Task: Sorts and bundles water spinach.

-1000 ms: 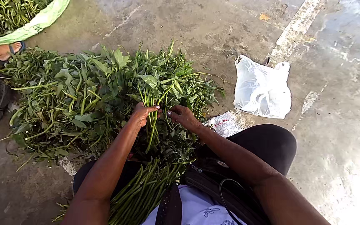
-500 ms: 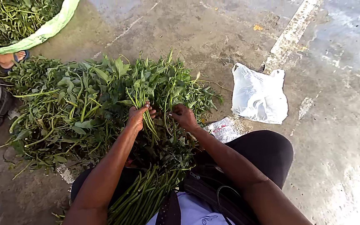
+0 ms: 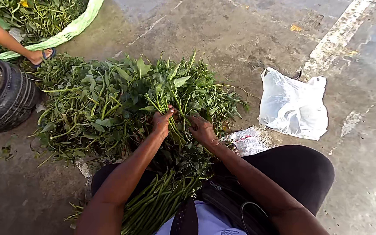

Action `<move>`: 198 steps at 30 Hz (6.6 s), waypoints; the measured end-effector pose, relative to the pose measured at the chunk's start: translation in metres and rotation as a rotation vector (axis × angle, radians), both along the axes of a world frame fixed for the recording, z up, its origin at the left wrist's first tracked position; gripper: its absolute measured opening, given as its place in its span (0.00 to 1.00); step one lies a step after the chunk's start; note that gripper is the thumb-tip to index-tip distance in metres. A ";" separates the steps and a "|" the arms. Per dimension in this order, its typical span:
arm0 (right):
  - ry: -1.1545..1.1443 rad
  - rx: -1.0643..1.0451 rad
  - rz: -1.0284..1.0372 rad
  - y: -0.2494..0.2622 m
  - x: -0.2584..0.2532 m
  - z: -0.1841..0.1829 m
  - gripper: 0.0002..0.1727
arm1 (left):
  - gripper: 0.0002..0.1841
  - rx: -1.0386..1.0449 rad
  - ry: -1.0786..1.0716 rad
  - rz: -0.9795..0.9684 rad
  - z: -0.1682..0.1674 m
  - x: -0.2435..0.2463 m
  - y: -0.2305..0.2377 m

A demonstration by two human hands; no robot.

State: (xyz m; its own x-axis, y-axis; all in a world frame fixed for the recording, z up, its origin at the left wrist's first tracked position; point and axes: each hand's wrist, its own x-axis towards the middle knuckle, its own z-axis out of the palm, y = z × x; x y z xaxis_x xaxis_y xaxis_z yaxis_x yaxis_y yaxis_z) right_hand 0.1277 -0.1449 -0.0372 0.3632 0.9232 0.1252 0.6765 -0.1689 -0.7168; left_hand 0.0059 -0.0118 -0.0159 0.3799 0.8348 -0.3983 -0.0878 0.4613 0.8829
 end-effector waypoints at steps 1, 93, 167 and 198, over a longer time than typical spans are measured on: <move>-0.009 0.034 0.042 0.001 -0.007 -0.001 0.24 | 0.13 -0.004 0.006 -0.015 -0.002 -0.001 0.001; 0.060 -1.055 -0.088 -0.032 0.081 -0.096 0.22 | 0.17 0.510 -0.122 -0.010 0.046 -0.014 0.048; 0.261 0.143 -0.107 0.066 -0.035 0.021 0.25 | 0.23 0.036 0.162 -0.095 0.037 -0.017 0.042; -0.268 -0.673 0.529 -0.006 0.011 0.042 0.09 | 0.18 0.354 0.323 -0.035 0.036 -0.030 0.067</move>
State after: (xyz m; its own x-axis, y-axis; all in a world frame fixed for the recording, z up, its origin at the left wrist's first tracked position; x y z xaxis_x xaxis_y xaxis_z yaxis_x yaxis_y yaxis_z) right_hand 0.1387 -0.1505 0.0052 -0.0944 0.8700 -0.4839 0.9156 -0.1150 -0.3853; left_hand -0.0238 0.0555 0.0198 0.3137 0.9294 -0.1943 0.2271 0.1253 0.9658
